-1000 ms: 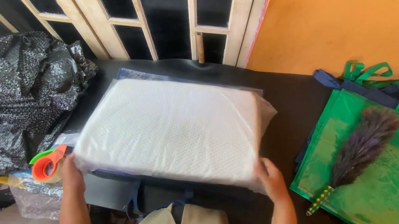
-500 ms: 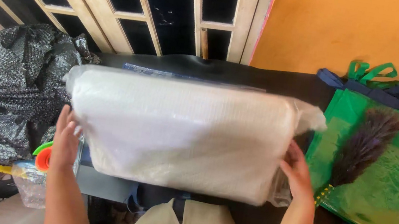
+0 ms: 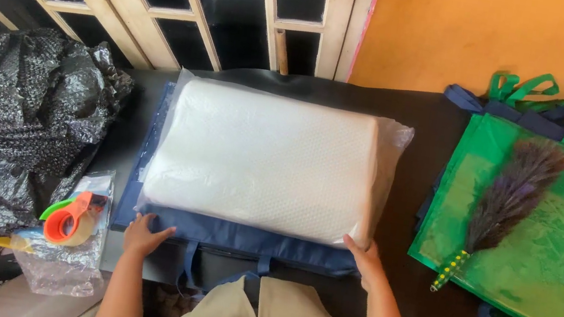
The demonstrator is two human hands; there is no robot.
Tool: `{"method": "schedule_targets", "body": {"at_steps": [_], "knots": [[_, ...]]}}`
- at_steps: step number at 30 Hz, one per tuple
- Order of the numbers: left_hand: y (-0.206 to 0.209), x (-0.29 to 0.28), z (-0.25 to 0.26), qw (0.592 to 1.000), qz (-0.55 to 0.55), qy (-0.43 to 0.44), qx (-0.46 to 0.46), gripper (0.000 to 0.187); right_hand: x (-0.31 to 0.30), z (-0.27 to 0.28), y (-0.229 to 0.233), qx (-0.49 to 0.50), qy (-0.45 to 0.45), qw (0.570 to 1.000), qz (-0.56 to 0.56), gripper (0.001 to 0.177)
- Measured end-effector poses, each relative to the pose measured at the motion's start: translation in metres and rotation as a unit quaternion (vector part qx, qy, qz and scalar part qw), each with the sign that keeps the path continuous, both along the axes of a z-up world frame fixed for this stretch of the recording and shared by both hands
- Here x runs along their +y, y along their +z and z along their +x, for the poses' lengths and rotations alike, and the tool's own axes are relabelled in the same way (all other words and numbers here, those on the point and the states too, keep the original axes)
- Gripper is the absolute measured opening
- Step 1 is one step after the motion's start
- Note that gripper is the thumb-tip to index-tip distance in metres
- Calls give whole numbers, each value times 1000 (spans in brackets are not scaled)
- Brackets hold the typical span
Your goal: Cleaning a pillow and a tote bag with a duster, placing the pillow in the bag, and then wrapping the bag in bubble wrap.
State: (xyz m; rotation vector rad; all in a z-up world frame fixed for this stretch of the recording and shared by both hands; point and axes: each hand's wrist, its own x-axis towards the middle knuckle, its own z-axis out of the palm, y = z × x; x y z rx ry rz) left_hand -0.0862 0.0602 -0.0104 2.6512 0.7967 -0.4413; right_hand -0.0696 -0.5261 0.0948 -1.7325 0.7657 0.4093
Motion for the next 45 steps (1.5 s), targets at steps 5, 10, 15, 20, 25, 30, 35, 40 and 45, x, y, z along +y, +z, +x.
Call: {"method": "schedule_targets", "body": {"at_steps": [5,10,15,20,25,30,35,40,45], "knots": [[46,-31,-18,999,40,-24,26,97,12,-2,-57,-62,-78,995,24,81],[56,-54,-4,995,11,-42,94,82,-39,45,-97,-66,-140,986,63,43],[52,-94,7,989,-51,-118,76,70,-94,125,-80,-191,-160,965,-79,42],[112,-121,15,958,-245,-74,128,47,-143,181,-112,-192,-76,918,-338,73],[122,-111,19,984,-173,42,-2,50,-109,137,16,-167,-1,957,-237,64],[102,-128,28,967,-244,69,-21,82,-39,114,12,-178,79,976,-98,39],[93,-153,29,955,-284,86,-24,103,55,115,-48,89,186,978,29,87],[108,-145,19,950,-311,35,0,101,87,115,-55,-32,133,989,-49,58],[96,-129,18,947,-315,-31,53,101,78,106,-34,-127,72,987,-63,52]]}}
